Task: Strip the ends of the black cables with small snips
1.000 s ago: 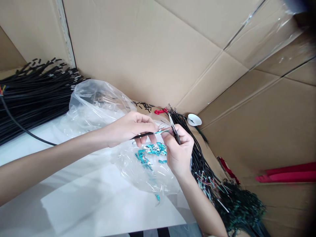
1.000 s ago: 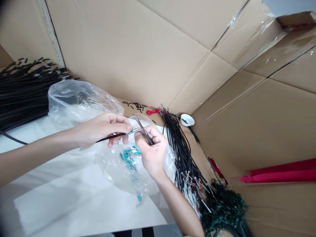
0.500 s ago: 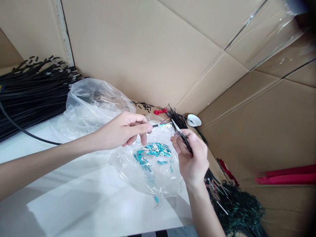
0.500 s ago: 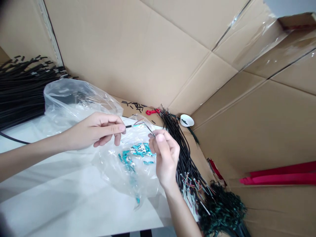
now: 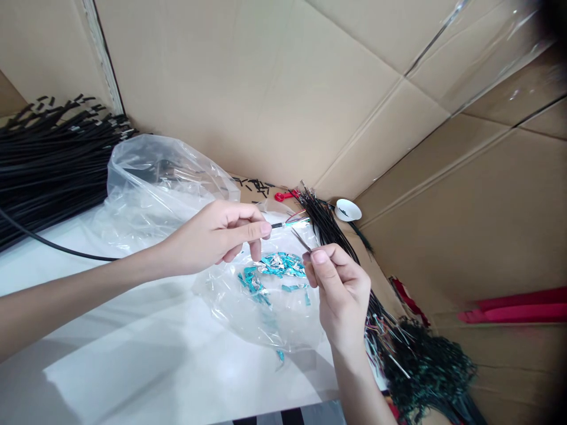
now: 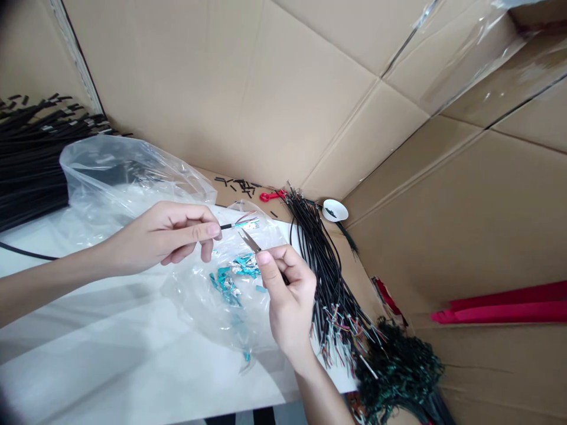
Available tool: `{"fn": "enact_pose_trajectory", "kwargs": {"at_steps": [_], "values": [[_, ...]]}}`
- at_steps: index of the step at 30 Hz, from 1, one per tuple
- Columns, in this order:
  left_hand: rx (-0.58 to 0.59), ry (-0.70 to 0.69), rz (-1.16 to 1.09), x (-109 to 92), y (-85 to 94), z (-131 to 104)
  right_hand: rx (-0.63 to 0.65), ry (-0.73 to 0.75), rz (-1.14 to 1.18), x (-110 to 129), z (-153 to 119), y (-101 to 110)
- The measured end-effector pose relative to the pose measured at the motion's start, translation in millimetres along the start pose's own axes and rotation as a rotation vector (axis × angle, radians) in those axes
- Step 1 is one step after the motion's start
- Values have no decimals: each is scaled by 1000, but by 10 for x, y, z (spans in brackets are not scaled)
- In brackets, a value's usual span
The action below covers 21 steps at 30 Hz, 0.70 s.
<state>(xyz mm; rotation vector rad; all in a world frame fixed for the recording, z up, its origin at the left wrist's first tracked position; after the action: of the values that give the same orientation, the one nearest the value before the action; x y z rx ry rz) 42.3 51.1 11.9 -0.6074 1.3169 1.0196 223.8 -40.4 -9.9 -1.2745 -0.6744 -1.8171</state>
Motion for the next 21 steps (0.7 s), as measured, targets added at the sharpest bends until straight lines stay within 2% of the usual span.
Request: {"fn": "enact_pose_trajectory", "kwargs": {"at_steps": [8,21], "values": [[3,2,-2,20,-41,-6,42,-50,62,-83,22,-58],[11,9,13,41,-53,0,24,-39,71,-105,32,-26]]}}
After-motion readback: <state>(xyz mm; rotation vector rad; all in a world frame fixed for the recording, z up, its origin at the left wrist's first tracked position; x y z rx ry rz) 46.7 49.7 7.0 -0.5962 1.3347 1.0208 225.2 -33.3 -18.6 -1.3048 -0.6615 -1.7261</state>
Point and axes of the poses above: each hand's wrist, its own z-axis towards the middle knuckle, its own y-axis out of the back of the hand, x = y × z, the point moved 5 cm from there along z, towards the middle knuckle, and after that the axes turned 13 degrees about -x, right-handed, at the moved point
